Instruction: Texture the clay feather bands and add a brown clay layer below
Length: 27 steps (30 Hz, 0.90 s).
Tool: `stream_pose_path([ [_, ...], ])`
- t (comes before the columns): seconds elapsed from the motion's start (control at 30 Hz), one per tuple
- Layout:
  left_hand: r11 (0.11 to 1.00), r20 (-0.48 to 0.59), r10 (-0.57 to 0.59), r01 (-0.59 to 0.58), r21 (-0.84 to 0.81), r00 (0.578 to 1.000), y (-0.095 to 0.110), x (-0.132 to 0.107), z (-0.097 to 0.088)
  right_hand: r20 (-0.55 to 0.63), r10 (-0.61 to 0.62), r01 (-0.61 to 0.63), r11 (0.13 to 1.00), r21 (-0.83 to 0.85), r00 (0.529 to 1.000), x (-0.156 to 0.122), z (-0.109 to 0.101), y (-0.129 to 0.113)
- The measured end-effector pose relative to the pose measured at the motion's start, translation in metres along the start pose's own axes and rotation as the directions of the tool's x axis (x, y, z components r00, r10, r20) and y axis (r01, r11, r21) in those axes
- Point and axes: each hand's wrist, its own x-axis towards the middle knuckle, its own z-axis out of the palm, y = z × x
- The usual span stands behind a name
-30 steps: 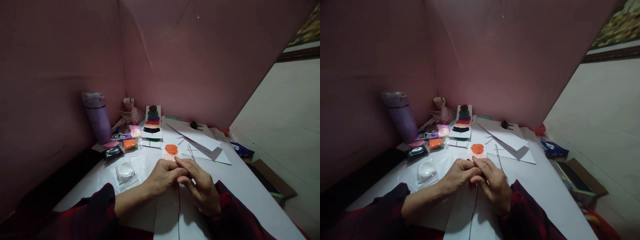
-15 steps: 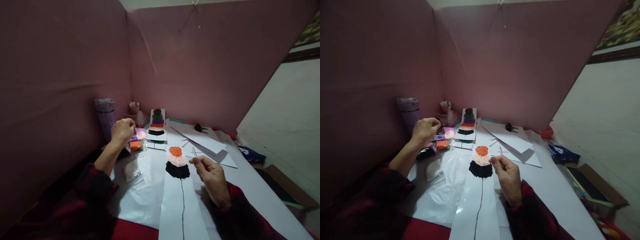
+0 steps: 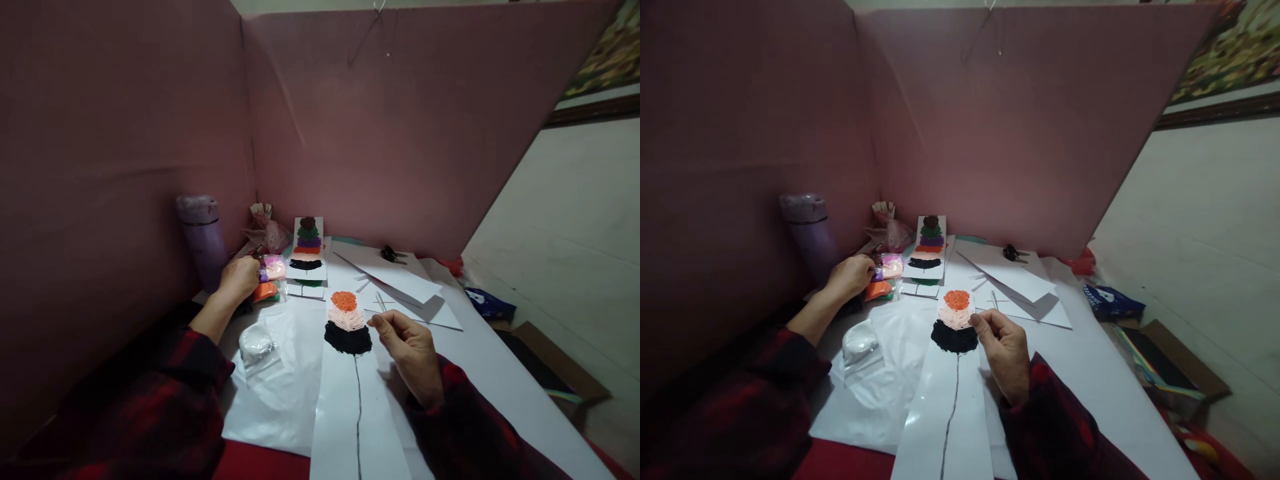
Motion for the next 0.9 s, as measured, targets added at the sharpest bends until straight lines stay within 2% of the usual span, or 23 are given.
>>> stream_pose_path([
  [0.1, 0.999, -0.033, -0.035, 0.034, -0.032, 0.999, 0.002, -0.003, 0.0, 0.01, 0.001, -0.001, 1.0, 0.0, 1.0, 0.0, 0.001, 0.0],
  [0.2, 0.99, -0.122, -0.088, 0.073, -0.123, 0.989, 0.006, -0.007, -0.003, 0.017, -0.003, 0.003, 1.0, -0.009, 1.0, 0.0, 0.002, 0.0],
  [0.3, 0.957, -0.239, -0.168, 0.099, -0.274, 0.956, 0.011, -0.012, -0.012, 0.024, -0.015, 0.016, 1.0, -0.019, 1.0, -0.001, 0.002, 0.001],
  [0.4, 0.87, -0.298, -0.236, 0.064, -0.489, 0.925, 0.026, -0.021, -0.026, 0.024, -0.043, 0.044, 0.998, -0.047, 0.999, -0.002, 0.003, 0.001],
  [0.43, 0.82, -0.285, -0.244, 0.04, -0.571, 0.927, 0.034, -0.026, -0.029, 0.021, -0.059, 0.06, 0.996, -0.06, 0.998, -0.003, 0.003, 0.001],
  [0.5, 0.678, -0.188, -0.202, -0.001, -0.735, 0.961, 0.054, -0.039, -0.034, 0.019, -0.101, 0.102, 0.991, -0.082, 0.995, -0.004, 0.004, 0.0],
  [0.6, 0.433, 0.011, -0.013, 0.015, -0.901, 1.0, 0.087, -0.066, -0.032, 0.007, -0.194, 0.193, 0.975, -0.114, 0.981, -0.005, 0.003, -0.002],
  [0.67, 0.321, 0.098, 0.099, 0.062, -0.945, 0.99, 0.105, -0.084, -0.029, -0.025, -0.272, 0.264, 0.95, -0.165, 0.962, -0.007, 0.003, -0.003],
  [0.77, 0.104, 0.23, 0.264, 0.21, -0.972, 0.937, 0.12, -0.103, -0.024, -0.048, -0.374, 0.358, 0.913, -0.196, 0.926, -0.01, 0.002, -0.004],
  [0.83, 0.023, 0.262, 0.327, 0.27, -0.963, 0.908, 0.124, -0.11, -0.023, -0.043, -0.415, 0.4, 0.896, -0.194, 0.909, -0.012, 0.002, -0.005],
  [0.9, -0.006, 0.273, 0.361, 0.295, -0.955, 0.892, 0.125, -0.113, -0.023, -0.018, -0.437, 0.423, 0.879, -0.219, 0.899, -0.014, 0.004, -0.006],
])
